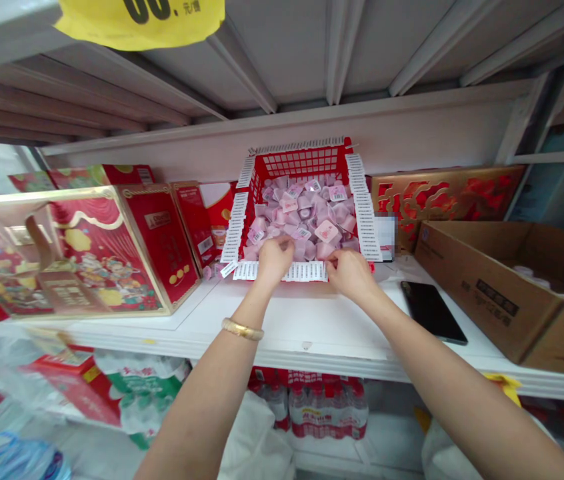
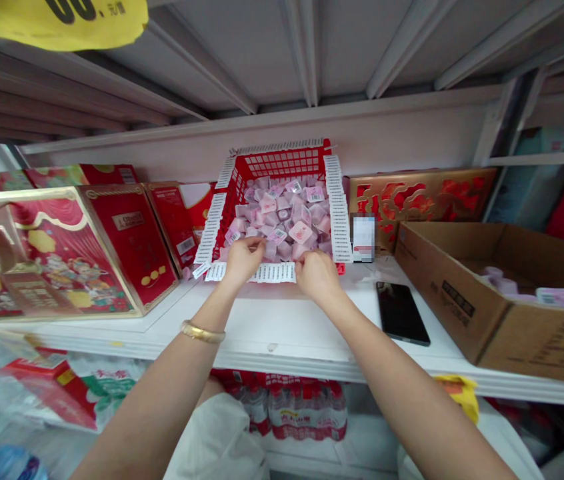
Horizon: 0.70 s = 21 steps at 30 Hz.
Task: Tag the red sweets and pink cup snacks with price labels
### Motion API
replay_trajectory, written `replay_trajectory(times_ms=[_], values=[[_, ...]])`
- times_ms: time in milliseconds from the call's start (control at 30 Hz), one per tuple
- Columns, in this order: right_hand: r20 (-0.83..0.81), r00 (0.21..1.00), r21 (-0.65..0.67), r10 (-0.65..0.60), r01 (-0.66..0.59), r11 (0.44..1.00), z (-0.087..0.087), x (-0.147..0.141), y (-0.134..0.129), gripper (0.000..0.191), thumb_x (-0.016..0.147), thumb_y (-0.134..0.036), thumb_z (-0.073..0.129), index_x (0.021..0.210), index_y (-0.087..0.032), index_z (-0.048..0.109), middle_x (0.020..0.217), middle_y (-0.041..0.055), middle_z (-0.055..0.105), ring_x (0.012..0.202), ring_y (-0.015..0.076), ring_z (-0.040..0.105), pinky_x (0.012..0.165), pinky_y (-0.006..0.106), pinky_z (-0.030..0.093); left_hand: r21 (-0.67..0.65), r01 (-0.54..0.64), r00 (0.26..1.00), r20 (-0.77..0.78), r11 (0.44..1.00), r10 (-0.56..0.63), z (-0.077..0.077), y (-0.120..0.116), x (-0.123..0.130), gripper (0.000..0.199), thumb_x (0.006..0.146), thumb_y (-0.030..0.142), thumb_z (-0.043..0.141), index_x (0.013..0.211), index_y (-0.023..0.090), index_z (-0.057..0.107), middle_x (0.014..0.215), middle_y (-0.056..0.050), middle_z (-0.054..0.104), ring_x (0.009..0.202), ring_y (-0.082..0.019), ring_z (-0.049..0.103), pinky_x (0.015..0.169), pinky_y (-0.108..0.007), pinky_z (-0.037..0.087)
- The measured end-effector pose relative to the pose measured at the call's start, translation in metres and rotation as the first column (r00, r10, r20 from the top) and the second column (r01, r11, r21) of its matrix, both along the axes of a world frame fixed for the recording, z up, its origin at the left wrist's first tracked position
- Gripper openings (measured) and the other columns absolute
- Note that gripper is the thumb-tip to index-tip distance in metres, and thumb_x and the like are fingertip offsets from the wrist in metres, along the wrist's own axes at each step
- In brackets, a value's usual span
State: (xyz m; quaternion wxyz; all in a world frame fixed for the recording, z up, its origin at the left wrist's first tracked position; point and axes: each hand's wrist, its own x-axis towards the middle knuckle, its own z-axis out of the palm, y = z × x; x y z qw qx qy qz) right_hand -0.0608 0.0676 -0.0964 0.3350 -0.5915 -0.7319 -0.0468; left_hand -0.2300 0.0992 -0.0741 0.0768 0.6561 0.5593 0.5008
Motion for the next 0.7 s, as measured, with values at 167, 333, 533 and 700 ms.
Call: replay_trajectory(times_ms=[167, 333, 533, 700], values=[[-0.115, 0.992, 0.118, 0.041, -0.028, 0.993, -0.008, 0.005, 0.0, 0.016, 0.079, -0.015, 0.053, 0.076, -0.014, 0.069, 0.079, 0.0107, 0.069, 0.076, 0.0217, 0.062, 0.071, 0.03, 0.043, 0.129, 0.277, 0.531, 0.805, 0.952, -0.263, -0.01, -0.032, 0.015, 0.019, 0.08, 0.015, 0.056, 0.092, 0.016, 0.07, 0.092, -0.004, 0.071, 0.076, -0.012, 0.065, 0.073, -0.026, 0.055], [-0.458, 0.863, 0.33, 0.214, -0.058, 0.942, -0.028, 0.027, -0.025, 0.01, 0.078, -0.02, 0.055, 0.073, -0.017, 0.064, 0.072, 0.0042, 0.064, 0.065, 0.0163, 0.056, 0.065, 0.029, 0.043, 0.119, 0.572, 0.005, 0.989, 0.812, -0.149, -0.031, -0.081, 0.043, 0.005, 0.08, 0.015, 0.061, 0.078, 0.013, 0.066, 0.078, -0.004, 0.069, 0.068, -0.011, 0.063, 0.063, -0.022, 0.055], [-0.906, 0.28, 0.348, 0.317, 0.071, 0.935, -0.056, 0.051, -0.051, 0.019, 0.073, -0.037, 0.069, 0.076, -0.019, 0.065, 0.065, -0.0013, 0.059, 0.059, 0.0117, 0.049, 0.059, 0.026, 0.039, 0.111, 0.711, 0.001, 0.987, 0.695, -0.159, -0.062, -0.096, 0.073, 0.016, 0.073, 0.023, 0.074, 0.083, 0.011, 0.069, 0.086, -0.006, 0.071, 0.077, -0.014, 0.064, 0.07, -0.024, 0.054], [-0.957, -0.208, 0.241, 0.204, -0.171, 0.955, -0.062, 0.058, -0.053, 0.026, 0.058, -0.036, 0.081, 0.069, -0.02, 0.063, 0.062, -0.0033, 0.058, 0.059, 0.0103, 0.051, 0.057, 0.024, 0.039, -0.001, 0.774, 0.155, 0.97, 0.633, -0.188, -0.08, -0.093, 0.083, 0.03, 0.067, 0.033, 0.079, 0.086, 0.015, 0.064, 0.073, -0.002, 0.067, 0.06, -0.011, 0.06, 0.055, -0.022, 0.048]])
